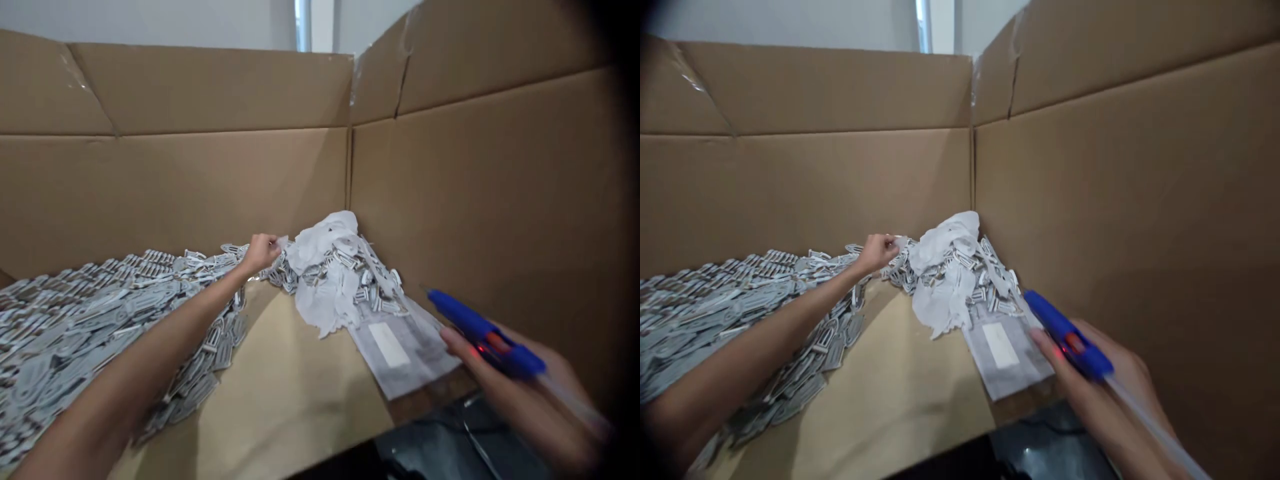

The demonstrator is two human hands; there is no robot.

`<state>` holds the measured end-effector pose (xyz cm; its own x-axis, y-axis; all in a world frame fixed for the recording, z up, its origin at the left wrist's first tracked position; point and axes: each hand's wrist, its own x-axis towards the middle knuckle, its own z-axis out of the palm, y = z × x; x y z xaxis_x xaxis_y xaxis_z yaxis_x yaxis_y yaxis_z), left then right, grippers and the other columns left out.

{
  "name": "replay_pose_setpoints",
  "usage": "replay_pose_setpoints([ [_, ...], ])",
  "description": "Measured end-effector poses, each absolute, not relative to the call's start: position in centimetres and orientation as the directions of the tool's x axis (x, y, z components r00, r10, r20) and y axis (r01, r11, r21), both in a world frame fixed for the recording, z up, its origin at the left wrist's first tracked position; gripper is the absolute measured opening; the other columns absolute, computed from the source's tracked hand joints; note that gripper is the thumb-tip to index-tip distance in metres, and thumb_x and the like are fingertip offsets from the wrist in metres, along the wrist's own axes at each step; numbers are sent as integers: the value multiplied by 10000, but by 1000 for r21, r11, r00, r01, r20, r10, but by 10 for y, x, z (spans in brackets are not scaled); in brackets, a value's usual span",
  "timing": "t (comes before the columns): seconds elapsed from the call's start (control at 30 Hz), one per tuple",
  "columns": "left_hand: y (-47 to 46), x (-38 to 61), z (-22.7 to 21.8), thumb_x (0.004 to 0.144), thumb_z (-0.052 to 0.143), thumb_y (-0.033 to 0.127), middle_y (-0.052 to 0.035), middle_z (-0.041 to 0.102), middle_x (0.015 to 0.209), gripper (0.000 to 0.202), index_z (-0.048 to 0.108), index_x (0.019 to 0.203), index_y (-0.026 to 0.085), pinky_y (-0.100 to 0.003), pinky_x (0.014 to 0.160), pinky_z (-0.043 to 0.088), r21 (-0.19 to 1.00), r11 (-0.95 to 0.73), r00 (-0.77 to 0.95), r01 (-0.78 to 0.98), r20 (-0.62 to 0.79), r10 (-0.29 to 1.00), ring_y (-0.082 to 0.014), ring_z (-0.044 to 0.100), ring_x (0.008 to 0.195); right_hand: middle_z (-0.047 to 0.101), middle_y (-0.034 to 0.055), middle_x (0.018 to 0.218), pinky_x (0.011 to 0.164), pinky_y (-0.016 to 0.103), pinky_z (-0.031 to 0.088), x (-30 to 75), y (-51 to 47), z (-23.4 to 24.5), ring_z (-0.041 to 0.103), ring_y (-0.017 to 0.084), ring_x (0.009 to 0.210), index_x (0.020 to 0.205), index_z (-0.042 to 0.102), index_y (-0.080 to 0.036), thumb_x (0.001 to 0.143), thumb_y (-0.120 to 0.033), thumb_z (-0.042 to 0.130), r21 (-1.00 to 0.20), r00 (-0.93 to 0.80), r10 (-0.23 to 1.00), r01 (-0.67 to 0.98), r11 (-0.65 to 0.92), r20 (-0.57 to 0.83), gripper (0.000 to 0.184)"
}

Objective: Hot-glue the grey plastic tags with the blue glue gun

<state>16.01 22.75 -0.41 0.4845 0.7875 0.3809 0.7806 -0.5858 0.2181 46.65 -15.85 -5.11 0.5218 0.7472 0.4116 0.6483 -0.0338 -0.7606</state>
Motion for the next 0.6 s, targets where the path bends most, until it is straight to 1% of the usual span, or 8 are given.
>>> replay_pose_setpoints([
  [0.03,208,160,-8,882,593,166,-41,692,802,214,775,942,71,-272,788,472,184,-624,529,760,383,757,-184,638,795,752,26,807,520,275,514,462,-157,-45,708,243,713,1079,784,-266,833,-555,760,-756,557,741,647,-103,376,380],
  [0.13,149,160,-23,895,554,145,-89,738,981,250,776,1005,121,-273,859,472,97,-715,644,692,365,673,-194,658,906,724,8,761,525,266,473,447,-145,-33,649,208,657,917,765,-228,840,-640,720,-741,527,768,664,-104,364,422],
  [0.17,130,160,-30,909,532,140,-103,736,1032,268,772,1027,132,-277,872,475,72,-727,663,683,356,659,-196,661,926,715,5,739,525,265,454,442,-139,-32,632,201,639,884,755,-223,849,-654,702,-725,504,781,682,-96,370,436],
  [0.23,96,156,-43,931,493,129,-127,724,1084,301,759,1072,140,-292,872,485,26,-725,677,689,334,655,-205,664,927,722,17,730,551,269,444,434,-125,-35,646,213,661,907,759,-211,870,-651,680,-706,466,800,704,-75,379,448],
  [0.3,66,148,-55,923,487,99,-137,713,1101,325,744,1116,143,-304,872,492,-15,-704,673,710,310,672,-216,668,934,764,45,809,612,276,455,429,-109,-45,692,237,748,955,766,-210,880,-598,693,-681,466,788,727,-83,402,402],
  [0.4,31,129,-70,904,510,69,-133,700,1117,335,724,1147,154,-312,896,493,-70,-668,657,741,281,699,-236,669,1009,794,102,983,707,290,463,435,-89,-67,722,266,889,1076,758,-203,925,-478,672,-578,479,789,792,-199,384,325],
  [0.5,12,109,-78,957,481,110,-147,693,1132,306,715,1151,144,-342,876,503,-111,-620,624,777,270,733,-263,676,1019,784,143,998,743,303,461,447,-75,-86,716,283,910,1090,754,-175,904,-394,696,-545,512,774,796,-263,373,294],
  [0.6,7,98,-81,977,477,129,-144,698,1132,283,720,1122,151,-345,866,501,-127,-600,611,789,261,748,-272,677,1043,755,204,1078,838,325,452,456,-65,-98,687,305,994,1108,735,-108,905,-274,672,-482,519,761,819,-312,390,270],
])
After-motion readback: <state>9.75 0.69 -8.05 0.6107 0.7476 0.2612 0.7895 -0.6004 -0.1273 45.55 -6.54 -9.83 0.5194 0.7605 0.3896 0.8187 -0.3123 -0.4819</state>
